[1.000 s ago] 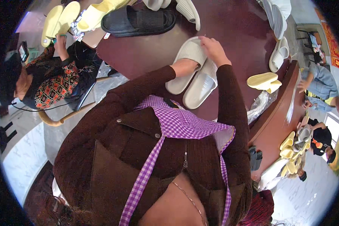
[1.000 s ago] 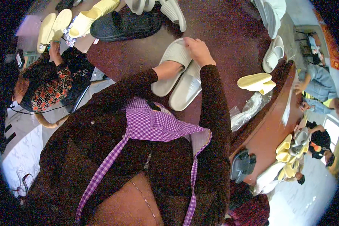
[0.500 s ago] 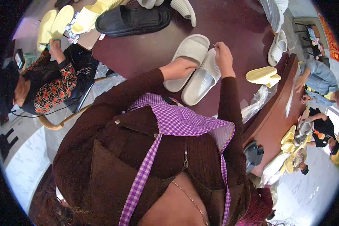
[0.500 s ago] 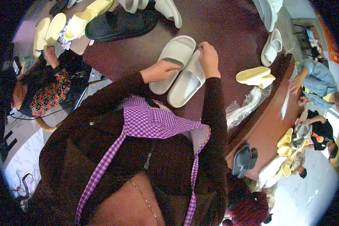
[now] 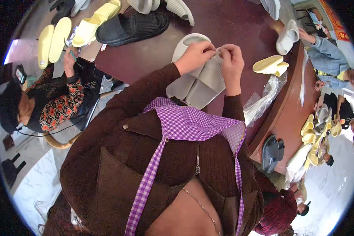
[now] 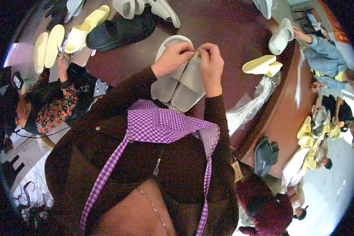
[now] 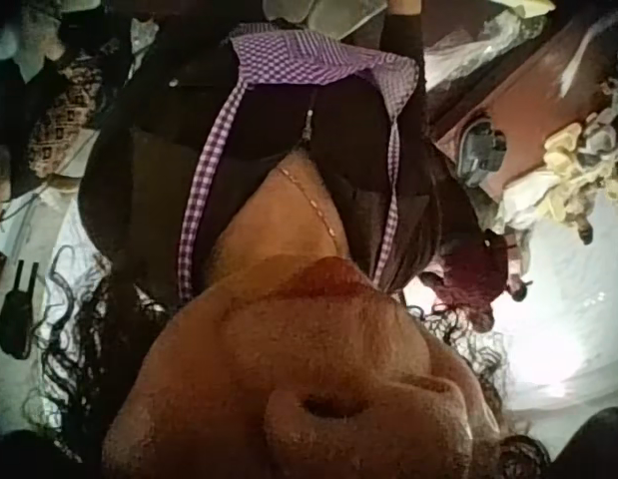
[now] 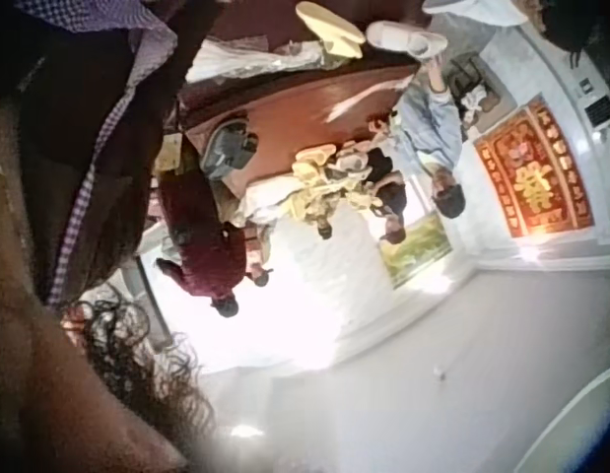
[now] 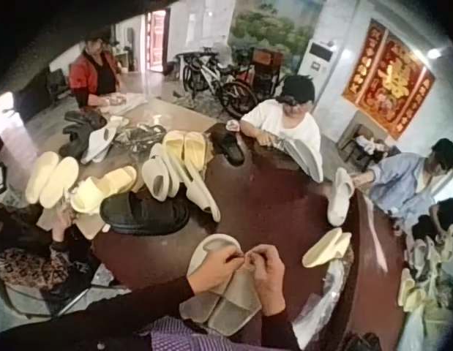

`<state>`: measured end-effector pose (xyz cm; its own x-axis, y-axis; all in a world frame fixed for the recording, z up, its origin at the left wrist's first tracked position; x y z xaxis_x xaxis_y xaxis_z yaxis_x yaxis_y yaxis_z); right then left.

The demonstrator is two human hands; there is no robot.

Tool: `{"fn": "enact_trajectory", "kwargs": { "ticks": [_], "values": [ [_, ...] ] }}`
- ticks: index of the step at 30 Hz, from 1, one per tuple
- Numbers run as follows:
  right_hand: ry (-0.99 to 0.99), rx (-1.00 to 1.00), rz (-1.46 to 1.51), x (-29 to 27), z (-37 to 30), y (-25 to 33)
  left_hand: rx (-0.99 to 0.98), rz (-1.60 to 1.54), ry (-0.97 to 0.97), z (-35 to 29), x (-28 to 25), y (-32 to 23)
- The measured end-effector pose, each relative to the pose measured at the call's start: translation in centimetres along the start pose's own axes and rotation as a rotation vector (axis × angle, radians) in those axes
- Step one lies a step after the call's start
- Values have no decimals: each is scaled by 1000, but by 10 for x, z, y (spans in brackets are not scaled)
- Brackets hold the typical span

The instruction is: The person pairs and fastens slippers together by threading plastic fasteners through them by hand.

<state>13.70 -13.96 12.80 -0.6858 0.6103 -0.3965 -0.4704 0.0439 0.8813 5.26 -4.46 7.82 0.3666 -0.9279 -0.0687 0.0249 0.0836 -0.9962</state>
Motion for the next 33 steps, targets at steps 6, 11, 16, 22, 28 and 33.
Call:
{"fn": "enact_trajectory", "kwargs": {
  "ticks": [6,11,16,22,28,33],
  "values": [
    [-144,129,257,-19,-18,12,-58,-166,10,-15,-6,-41],
    [-143,97,144,-15,-31,30,-78,-316,38,-24,-1,-55],
    [-130,11,29,-15,-40,49,-55,-403,55,-29,4,-65],
    [-98,-32,-84,-14,-45,62,-55,-479,58,-33,9,-69],
    [-120,-21,-77,-14,-46,61,-47,-530,100,-34,13,-68],
    [-132,-39,-117,-13,-43,63,-37,-516,115,-30,12,-64]
  ]
}}
Point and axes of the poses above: each hand's wrist, its own z-axis towards the middle knuckle, its own x-axis out of the palm, y = z × x, the point moved 7 cm from there along z, towards the middle knuckle, and after that the axes turned 9 degrees about y, right-handed, at the moved point
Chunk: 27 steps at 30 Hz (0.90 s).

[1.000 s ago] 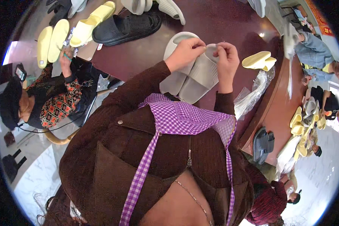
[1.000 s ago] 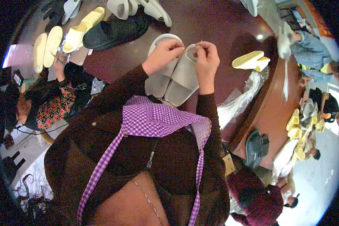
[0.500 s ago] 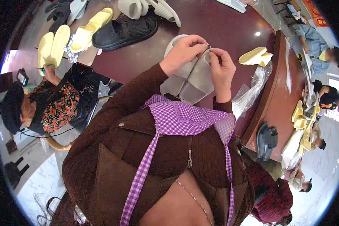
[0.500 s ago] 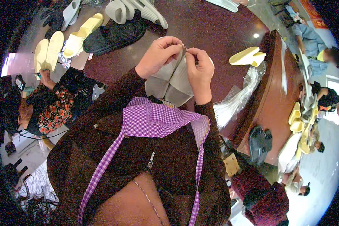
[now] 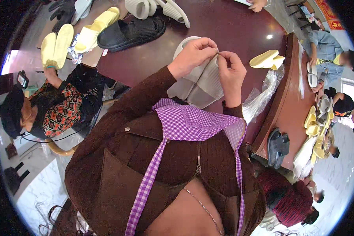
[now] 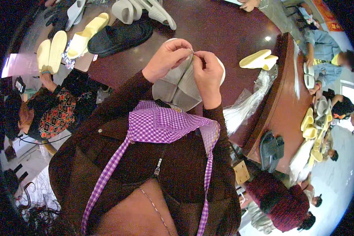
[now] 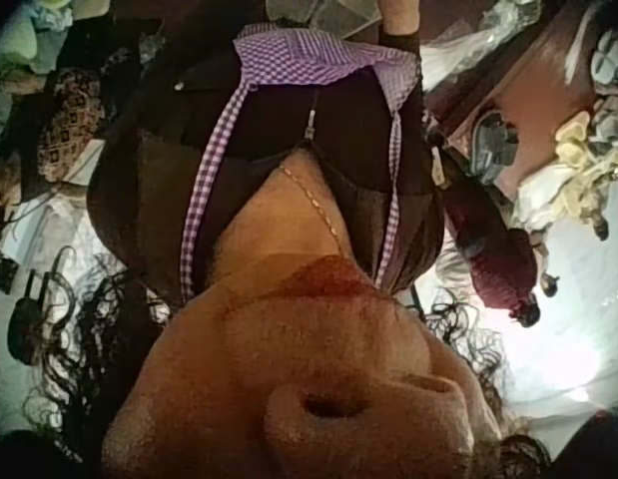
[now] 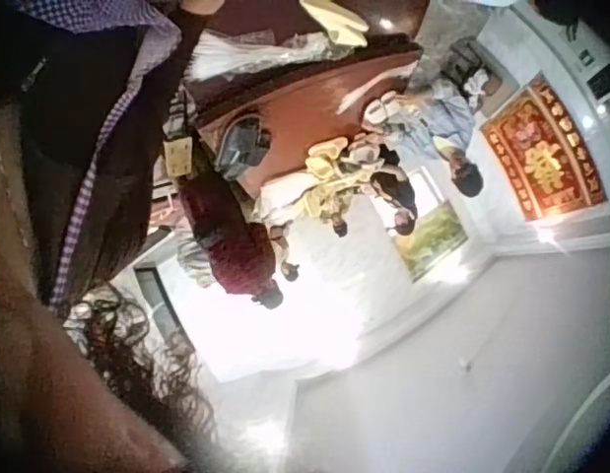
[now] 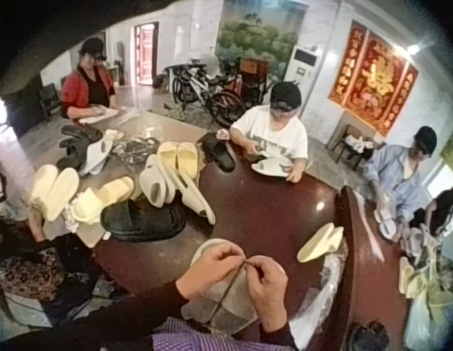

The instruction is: The person pairs and fastens slippers together by threading plastic fasteners through them by hand.

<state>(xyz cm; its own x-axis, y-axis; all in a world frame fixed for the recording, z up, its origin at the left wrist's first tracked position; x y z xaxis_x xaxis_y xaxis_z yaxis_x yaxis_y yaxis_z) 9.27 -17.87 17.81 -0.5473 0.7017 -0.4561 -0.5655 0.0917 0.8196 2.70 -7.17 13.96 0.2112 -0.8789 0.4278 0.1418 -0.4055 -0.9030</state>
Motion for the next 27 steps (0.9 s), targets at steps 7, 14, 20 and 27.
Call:
{"fn": "enact_trajectory", "kwargs": {
  "ticks": [7,14,20,27],
  "values": [
    [91,-86,-158,2,2,9,139,367,11,4,-8,-4],
    [99,26,-56,7,10,-3,102,334,57,4,-7,5],
    [0,-5,-210,3,7,-66,406,664,-269,-5,-50,12],
    [507,542,-61,49,-71,-141,333,1296,-1116,-88,-223,-29]
  ]
}}
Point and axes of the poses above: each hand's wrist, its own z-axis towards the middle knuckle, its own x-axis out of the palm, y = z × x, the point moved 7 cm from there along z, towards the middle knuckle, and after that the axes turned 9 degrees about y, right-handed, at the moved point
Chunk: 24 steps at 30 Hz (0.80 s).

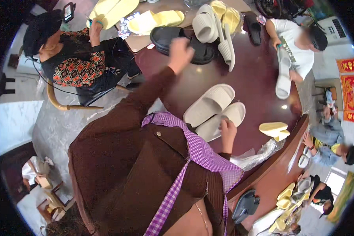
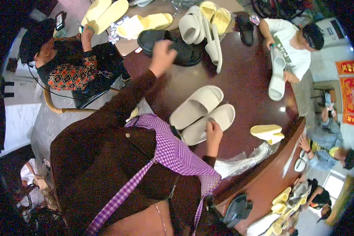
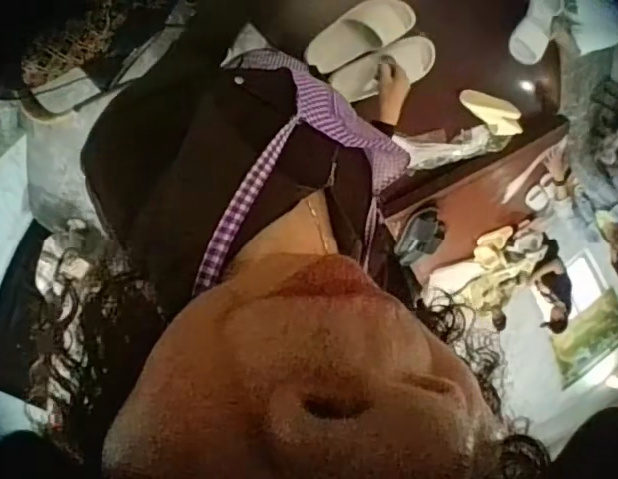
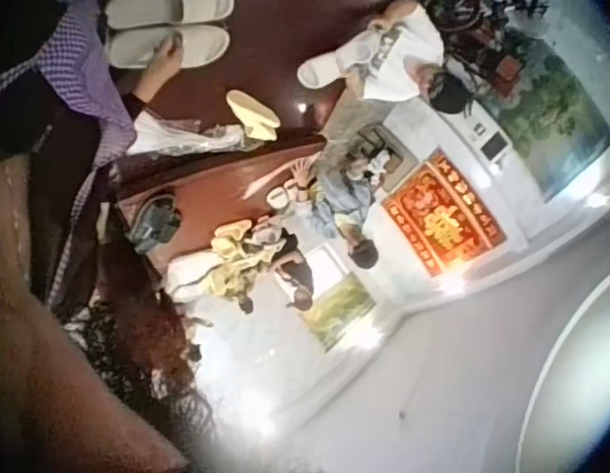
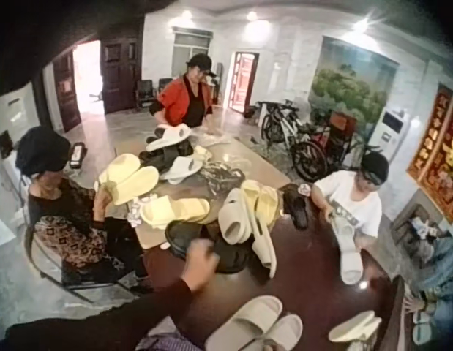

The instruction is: The person pairs and fastens slippers together by threading plastic fasteners through them by hand.

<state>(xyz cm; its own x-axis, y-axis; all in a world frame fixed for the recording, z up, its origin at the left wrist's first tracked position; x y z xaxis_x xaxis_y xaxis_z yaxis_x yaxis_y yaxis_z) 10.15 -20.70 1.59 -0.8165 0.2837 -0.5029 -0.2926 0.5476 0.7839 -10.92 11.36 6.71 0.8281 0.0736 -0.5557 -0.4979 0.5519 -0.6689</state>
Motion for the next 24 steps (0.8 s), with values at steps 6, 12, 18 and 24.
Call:
{"fn": "enact_trajectory", "kwargs": {
  "ticks": [6,12,18,24],
  "values": [
    [-200,-75,-304,23,30,-23,-434,-44,154,34,-14,140],
    [-202,114,-288,26,40,0,-625,-189,235,25,-19,208],
    [-403,65,-419,-11,15,-16,-848,-404,296,-26,-25,156],
    [-667,6,-1280,-217,-78,-66,-929,-468,335,-69,-53,128]
  ]
}}
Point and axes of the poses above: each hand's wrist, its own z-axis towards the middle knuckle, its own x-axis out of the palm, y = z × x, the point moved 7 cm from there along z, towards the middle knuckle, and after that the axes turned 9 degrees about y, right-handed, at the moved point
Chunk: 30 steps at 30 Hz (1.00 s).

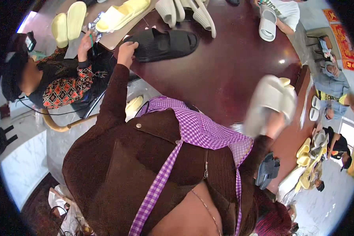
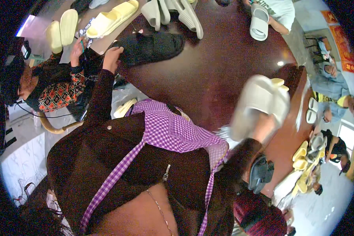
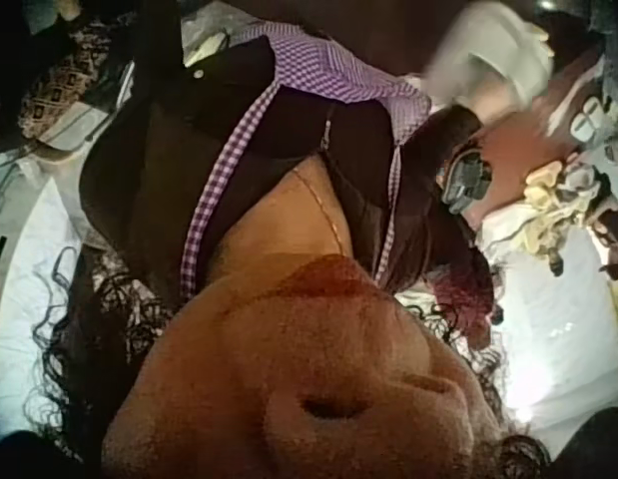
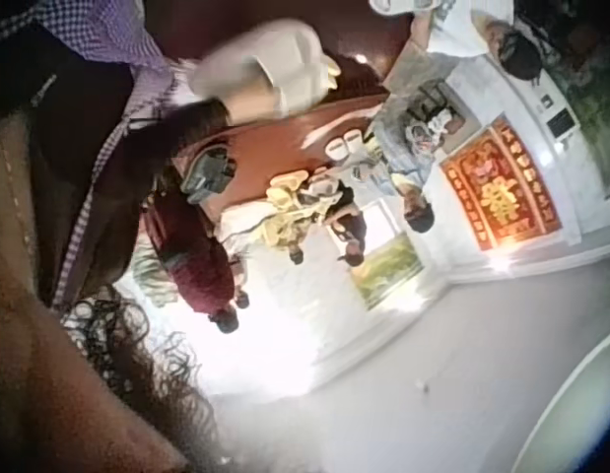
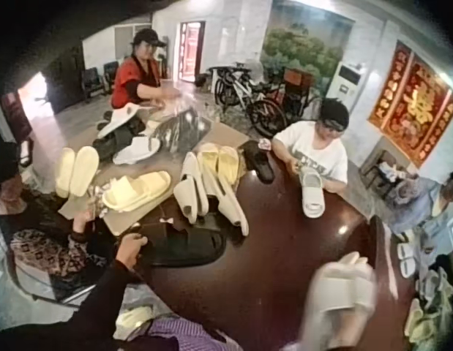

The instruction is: The person pairs and fastens slippers together by threading plastic fasteners through them by hand.

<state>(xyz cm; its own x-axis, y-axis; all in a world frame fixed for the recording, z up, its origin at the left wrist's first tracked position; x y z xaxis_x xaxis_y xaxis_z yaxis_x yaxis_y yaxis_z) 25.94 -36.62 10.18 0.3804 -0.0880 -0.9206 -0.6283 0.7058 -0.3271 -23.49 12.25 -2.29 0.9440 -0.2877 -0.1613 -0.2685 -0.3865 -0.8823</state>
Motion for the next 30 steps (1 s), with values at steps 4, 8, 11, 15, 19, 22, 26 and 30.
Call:
{"fn": "enact_trajectory", "kwargs": {
  "ticks": [4,8,11,15,19,22,26,30],
  "values": [
    [-144,504,76,-103,6,-157,-51,38,178,-32,25,-3],
    [-358,724,1042,-111,-19,-181,-76,-127,390,-46,82,1],
    [27,429,1439,-76,9,-47,-88,-126,474,-68,120,-10],
    [503,274,1655,-28,-3,118,-38,-96,582,-79,163,-10],
    [449,479,1842,28,-25,165,-22,-68,673,-86,179,-7],
    [387,576,1825,49,-35,171,-16,-40,696,-89,182,-4],
    [344,641,1740,42,-45,167,30,-3,709,-88,186,-3],
    [121,539,1247,37,-50,119,152,45,683,-85,177,-26]
  ]
}}
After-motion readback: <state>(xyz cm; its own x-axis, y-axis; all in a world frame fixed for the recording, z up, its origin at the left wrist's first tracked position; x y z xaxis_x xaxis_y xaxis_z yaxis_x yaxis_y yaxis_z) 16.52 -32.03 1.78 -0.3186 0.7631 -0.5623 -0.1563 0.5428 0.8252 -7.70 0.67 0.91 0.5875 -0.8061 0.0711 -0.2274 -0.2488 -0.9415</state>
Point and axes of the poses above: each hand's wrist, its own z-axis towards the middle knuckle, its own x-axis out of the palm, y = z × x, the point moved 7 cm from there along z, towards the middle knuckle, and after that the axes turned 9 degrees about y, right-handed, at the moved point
